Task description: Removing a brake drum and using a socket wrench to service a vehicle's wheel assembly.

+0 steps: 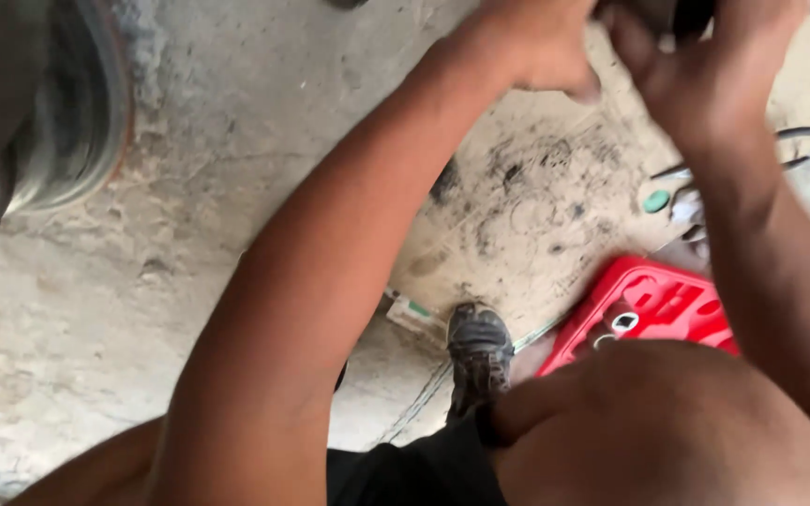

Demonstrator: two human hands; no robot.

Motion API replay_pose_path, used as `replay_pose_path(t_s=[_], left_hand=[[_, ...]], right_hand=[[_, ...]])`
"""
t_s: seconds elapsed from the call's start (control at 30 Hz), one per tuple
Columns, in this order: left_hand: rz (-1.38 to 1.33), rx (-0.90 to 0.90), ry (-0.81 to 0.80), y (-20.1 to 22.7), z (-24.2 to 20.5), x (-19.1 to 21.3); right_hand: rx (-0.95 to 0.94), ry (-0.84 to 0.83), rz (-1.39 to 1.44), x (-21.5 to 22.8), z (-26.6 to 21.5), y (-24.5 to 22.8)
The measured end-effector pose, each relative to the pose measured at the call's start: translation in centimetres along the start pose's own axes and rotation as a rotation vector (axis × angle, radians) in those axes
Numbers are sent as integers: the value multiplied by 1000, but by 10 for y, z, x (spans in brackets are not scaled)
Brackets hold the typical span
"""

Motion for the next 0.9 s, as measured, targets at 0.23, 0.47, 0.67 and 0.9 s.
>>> replay_pose_path(t_s=[0.23, 0.47, 0.67, 0.9], left_hand=[[-1262, 445, -102, 34, -81, -31], [-413, 462, 52, -9, -48, -45], [-182, 437, 126, 3, -39, 5], [124, 262, 269, -24, -14, 28]], right_hand=[[-295, -225, 391, 20, -82, -41], [-774, -511, 578, -26, -65, -61], [-810, -653, 417, -18, -87, -60], [-912, -265, 464, 8, -157, 7]])
Point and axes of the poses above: each hand's wrist, its own z-axis towards the middle knuckle, its own x-axis out of the back of the hand, y = z × x, the point moved 6 cm from there along z, towards the middle knuckle, and after that the axes turned 8 degrees about -x, right-handed, at the moved point
